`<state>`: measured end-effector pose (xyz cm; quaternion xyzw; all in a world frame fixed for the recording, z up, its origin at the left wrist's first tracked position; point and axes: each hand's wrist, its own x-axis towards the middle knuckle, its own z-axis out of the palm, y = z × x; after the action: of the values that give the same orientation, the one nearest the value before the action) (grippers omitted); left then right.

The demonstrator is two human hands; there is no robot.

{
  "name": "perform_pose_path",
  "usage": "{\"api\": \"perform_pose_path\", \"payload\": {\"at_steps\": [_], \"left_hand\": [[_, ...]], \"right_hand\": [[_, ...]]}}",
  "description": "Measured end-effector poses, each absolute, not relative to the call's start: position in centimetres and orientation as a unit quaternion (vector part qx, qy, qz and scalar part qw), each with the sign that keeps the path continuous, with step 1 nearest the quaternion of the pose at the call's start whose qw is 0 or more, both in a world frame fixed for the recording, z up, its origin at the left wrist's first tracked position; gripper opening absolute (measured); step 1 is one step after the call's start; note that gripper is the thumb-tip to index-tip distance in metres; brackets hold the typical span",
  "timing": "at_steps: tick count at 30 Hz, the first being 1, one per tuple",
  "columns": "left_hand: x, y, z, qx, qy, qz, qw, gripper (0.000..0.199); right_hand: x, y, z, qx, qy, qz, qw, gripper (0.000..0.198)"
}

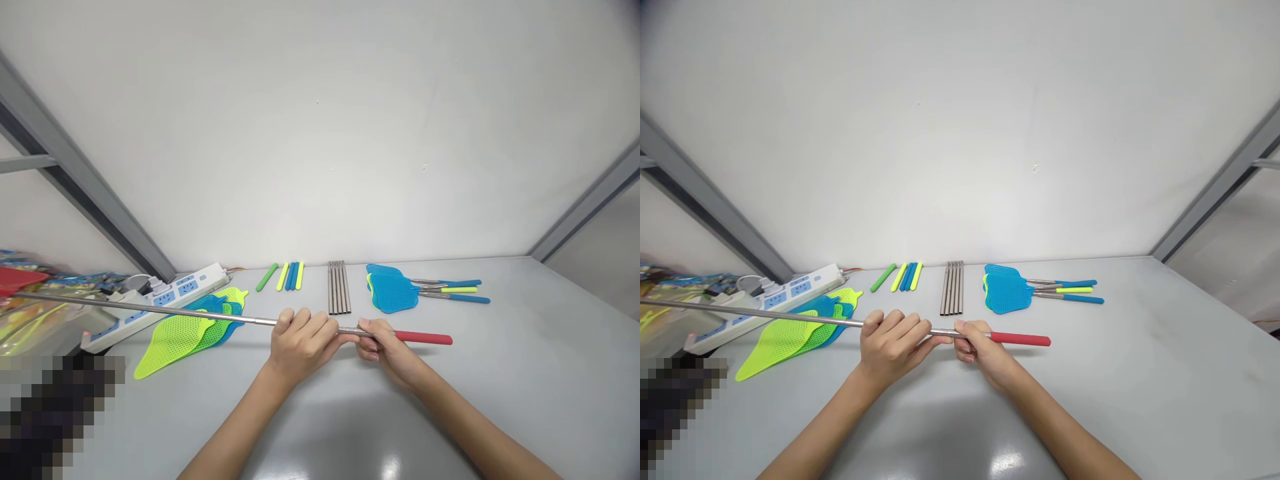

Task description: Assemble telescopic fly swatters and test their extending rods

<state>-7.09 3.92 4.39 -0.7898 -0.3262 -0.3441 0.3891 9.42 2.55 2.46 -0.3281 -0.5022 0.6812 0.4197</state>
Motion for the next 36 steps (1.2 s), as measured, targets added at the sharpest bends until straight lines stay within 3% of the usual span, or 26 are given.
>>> {"api": "perform_pose_path", "payload": {"at_steps": [36], "left_hand": [[-9.4,5.1,4.7,-0.802,-0.316,-0.285,0.418,0.027]], "right_hand": [[11.3,4.1,2.3,-0.352,-0.495,0.671,0.425,0.044]]}}
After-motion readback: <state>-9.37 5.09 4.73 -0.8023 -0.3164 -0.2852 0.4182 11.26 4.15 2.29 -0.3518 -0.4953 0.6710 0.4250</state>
